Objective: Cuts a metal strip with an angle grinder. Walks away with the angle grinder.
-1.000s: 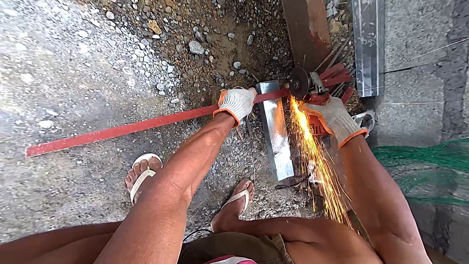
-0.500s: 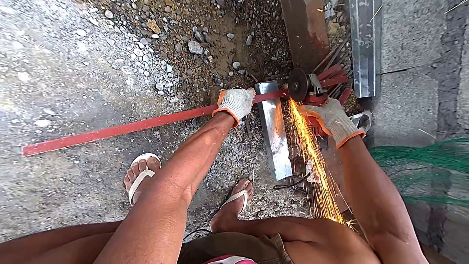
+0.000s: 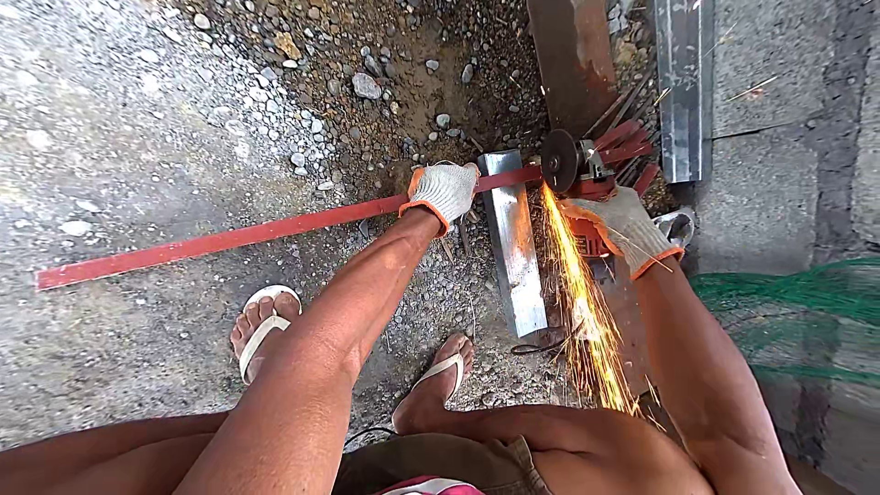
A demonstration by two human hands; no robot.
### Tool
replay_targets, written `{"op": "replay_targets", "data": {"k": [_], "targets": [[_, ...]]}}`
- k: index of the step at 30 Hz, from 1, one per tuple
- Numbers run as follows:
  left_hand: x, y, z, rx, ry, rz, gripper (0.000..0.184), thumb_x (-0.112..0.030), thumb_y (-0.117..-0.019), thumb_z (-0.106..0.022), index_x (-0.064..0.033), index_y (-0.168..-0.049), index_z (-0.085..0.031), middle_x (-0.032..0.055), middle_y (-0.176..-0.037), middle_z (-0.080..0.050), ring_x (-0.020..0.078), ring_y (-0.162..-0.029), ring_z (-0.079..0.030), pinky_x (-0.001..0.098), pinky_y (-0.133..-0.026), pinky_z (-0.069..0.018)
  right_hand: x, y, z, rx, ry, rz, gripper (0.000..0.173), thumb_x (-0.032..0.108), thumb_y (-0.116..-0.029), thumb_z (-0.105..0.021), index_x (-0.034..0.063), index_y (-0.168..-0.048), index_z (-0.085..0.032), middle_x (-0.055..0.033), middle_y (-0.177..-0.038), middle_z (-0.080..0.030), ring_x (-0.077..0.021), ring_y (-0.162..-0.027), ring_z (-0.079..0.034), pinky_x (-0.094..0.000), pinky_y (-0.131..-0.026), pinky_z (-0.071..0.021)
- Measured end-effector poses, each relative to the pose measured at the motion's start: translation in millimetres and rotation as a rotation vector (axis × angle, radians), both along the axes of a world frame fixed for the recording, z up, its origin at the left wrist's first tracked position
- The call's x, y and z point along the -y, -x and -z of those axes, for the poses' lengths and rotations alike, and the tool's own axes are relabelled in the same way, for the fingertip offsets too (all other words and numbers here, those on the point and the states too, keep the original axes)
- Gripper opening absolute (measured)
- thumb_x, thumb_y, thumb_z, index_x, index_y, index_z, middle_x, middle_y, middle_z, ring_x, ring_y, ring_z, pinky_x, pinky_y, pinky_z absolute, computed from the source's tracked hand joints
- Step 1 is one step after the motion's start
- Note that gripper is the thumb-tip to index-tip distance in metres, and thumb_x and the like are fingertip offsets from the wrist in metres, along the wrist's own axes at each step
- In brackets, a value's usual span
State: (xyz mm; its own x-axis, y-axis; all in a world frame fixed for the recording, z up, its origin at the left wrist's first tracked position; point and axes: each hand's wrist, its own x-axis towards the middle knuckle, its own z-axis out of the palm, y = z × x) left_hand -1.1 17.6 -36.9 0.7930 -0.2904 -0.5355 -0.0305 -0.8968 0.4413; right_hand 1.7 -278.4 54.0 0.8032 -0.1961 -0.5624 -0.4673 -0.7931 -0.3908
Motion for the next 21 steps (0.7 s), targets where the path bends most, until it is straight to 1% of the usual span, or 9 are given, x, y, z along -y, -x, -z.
{"op": "replay_targets", "data": {"k": [1,3,5,8,13,15,17,18,21], "targets": [[0,0,0,-0.001,-0.003,0.000,0.034,-0.033,-0.1006,-0.056,-0.0113,-0.126,-0.062,0.0200,-0.098,-0.071,0.0435,-0.094,-0.070,0.0634,-0.074,-0.0547,-1,1,-2,-0.001,-0.016,0.003,0.051,0.043,-0.0774,-0.087,0.0169,-0.117,-0.069,-0.0037,-0.096,-0.074,-0.0163,-0.080,-0.072,-0.0416,-0.070,-0.0616],[0,0,0,-0.004,0.000,-0.001,0.034,-0.033,-0.1010,-0.056,-0.0109,-0.126,-0.062,0.0203,-0.098,-0.071,0.0436,-0.094,-0.070,0.0635,-0.074,-0.0546,-2,6,-5,0.001,0.000,0.005,0.050,0.046,-0.0771,-0.086,0.0167,-0.113,-0.067,-0.0027,-0.090,-0.070,-0.0144,-0.074,-0.067,-0.0391,-0.064,-0.0567],[0,0,0,-0.007,0.000,0.002,0.034,-0.033,-0.1009,-0.056,-0.0108,-0.126,-0.062,0.0204,-0.098,-0.071,0.0438,-0.094,-0.070,0.0636,-0.074,-0.0546,0,2,1,0.004,0.003,0.019,0.056,0.047,-0.0724,-0.089,0.0168,-0.116,-0.069,-0.0043,-0.096,-0.075,-0.0179,-0.081,-0.073,-0.0442,-0.071,-0.0615],[0,0,1,0.004,-0.003,0.009,0.033,-0.033,-0.1008,-0.055,-0.0109,-0.124,-0.062,0.0197,-0.097,-0.071,0.0431,-0.093,-0.071,0.0629,-0.073,-0.0548,3,3,1,-0.008,0.019,0.017,0.058,0.044,-0.0746,-0.089,0.0158,-0.120,-0.068,-0.0065,-0.100,-0.074,-0.0203,-0.085,-0.072,-0.0470,-0.074,-0.0609],[0,0,0,-0.003,0.006,0.004,0.034,-0.034,-0.0999,-0.058,-0.0097,-0.123,-0.063,0.0205,-0.098,-0.071,0.0437,-0.094,-0.070,0.0636,-0.074,-0.0546,7,9,-5,-0.028,0.035,-0.014,0.054,0.044,-0.0785,-0.087,0.0162,-0.121,-0.068,-0.0066,-0.100,-0.073,-0.0198,-0.082,-0.071,-0.0458,-0.071,-0.0598],[0,0,1,-0.008,0.013,0.000,0.035,-0.033,-0.0991,-0.059,-0.0091,-0.124,-0.063,0.0213,-0.099,-0.071,0.0442,-0.096,-0.070,0.0644,-0.075,-0.0542,4,14,-15,-0.038,0.071,-0.052,0.048,0.047,-0.0841,-0.082,0.0153,-0.118,-0.066,-0.0038,-0.094,-0.068,-0.0145,-0.076,-0.063,-0.0397,-0.067,-0.0546],[1,0,2,-0.003,0.008,0.004,0.035,-0.032,-0.0988,-0.058,-0.0098,-0.125,-0.063,0.0210,-0.099,-0.071,0.0440,-0.095,-0.070,0.0639,-0.075,-0.0545,2,12,-12,-0.029,0.074,-0.022,0.053,0.053,-0.0775,-0.084,0.0164,-0.113,-0.068,-0.0023,-0.087,-0.069,-0.0132,-0.068,-0.063,-0.0382,-0.060,-0.0543],[1,0,3,-0.001,0.003,0.005,0.035,-0.033,-0.0989,-0.058,-0.0102,-0.124,-0.063,0.0207,-0.098,-0.071,0.0439,-0.094,-0.070,0.0639,-0.074,-0.0546,2,7,-6,-0.028,0.043,-0.001,0.057,0.052,-0.0750,-0.086,0.0170,-0.116,-0.069,-0.0037,-0.092,-0.073,-0.0163,-0.074,-0.070,-0.0417,-0.065,-0.0595],[2,0,2,-0.002,-0.012,0.000,0.034,-0.034,-0.0993,-0.057,-0.0105,-0.123,-0.063,0.0203,-0.098,-0.071,0.0436,-0.093,-0.070,0.0636,-0.073,-0.0546,-4,-3,0,-0.006,-0.038,0.034,0.058,0.045,-0.0727,-0.090,0.0147,-0.117,-0.069,-0.0063,-0.098,-0.076,-0.0202,-0.084,-0.075,-0.0455,-0.075,-0.0641]]}}
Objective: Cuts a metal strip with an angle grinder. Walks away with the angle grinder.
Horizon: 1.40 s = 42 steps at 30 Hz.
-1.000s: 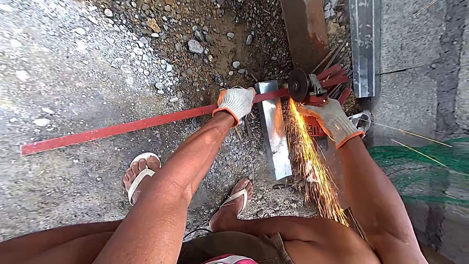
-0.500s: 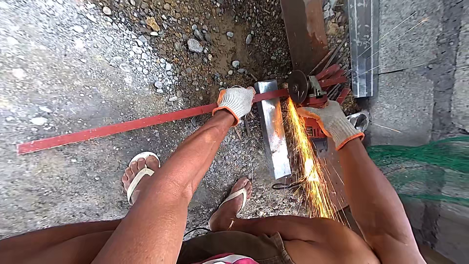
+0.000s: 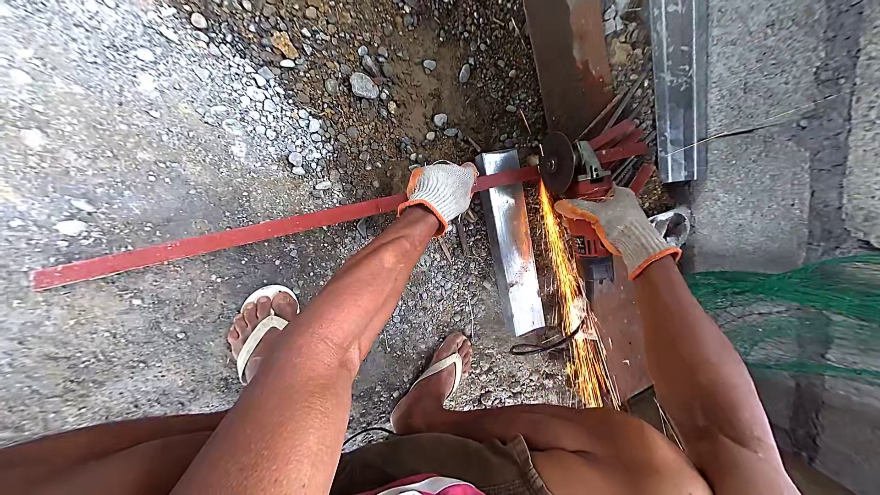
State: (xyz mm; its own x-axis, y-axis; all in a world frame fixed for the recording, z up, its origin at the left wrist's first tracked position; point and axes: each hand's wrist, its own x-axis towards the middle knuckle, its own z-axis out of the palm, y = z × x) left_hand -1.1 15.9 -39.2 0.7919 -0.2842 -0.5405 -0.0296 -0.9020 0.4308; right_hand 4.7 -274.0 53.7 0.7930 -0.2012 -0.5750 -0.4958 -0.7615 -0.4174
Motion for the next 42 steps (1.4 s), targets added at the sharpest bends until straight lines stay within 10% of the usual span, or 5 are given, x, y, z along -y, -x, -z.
{"op": "replay_targets", "data": {"k": [16,34,38,42], "targets": [[-1,-1,-2,-0.011,0.032,-0.009,0.032,-0.033,-0.1000,-0.057,-0.0102,-0.121,-0.064,0.0200,-0.099,-0.071,0.0430,-0.096,-0.070,0.0639,-0.076,-0.0544,-43,-17,-33,-0.083,0.062,0.136,0.053,0.023,-0.0788,-0.090,0.0079,-0.122,-0.064,-0.0071,-0.103,-0.072,-0.0138,-0.090,-0.071,-0.0346,-0.081,-0.0605],[-1,-1,-1,-0.001,0.021,-0.016,0.033,-0.033,-0.0985,-0.059,-0.0103,-0.123,-0.063,0.0210,-0.098,-0.071,0.0442,-0.095,-0.070,0.0643,-0.075,-0.0542,-12,-17,2,0.004,0.081,-0.002,0.059,0.042,-0.0724,-0.091,0.0096,-0.116,-0.068,-0.0074,-0.099,-0.075,-0.0186,-0.088,-0.074,-0.0437,-0.082,-0.0627],[0,-2,-1,-0.011,0.037,-0.015,0.033,-0.031,-0.0952,-0.063,-0.0097,-0.120,-0.064,0.0204,-0.097,-0.071,0.0437,-0.093,-0.070,0.0644,-0.073,-0.0541,2,-9,9,-0.084,0.214,-0.072,0.069,0.054,-0.0693,-0.090,0.0095,-0.117,-0.069,-0.0131,-0.100,-0.074,-0.0295,-0.090,-0.073,-0.0588,-0.082,-0.0603],[-1,-8,1,-0.008,-0.015,0.034,0.036,-0.034,-0.0972,-0.059,-0.0140,-0.127,-0.063,0.0194,-0.097,-0.071,0.0433,-0.090,-0.070,0.0629,-0.069,-0.0546,36,18,-4,-0.062,-0.050,0.145,0.061,0.044,-0.0724,-0.091,0.0116,-0.119,-0.069,-0.0102,-0.095,-0.076,-0.0243,-0.080,-0.075,-0.0463,-0.072,-0.0652]]}}
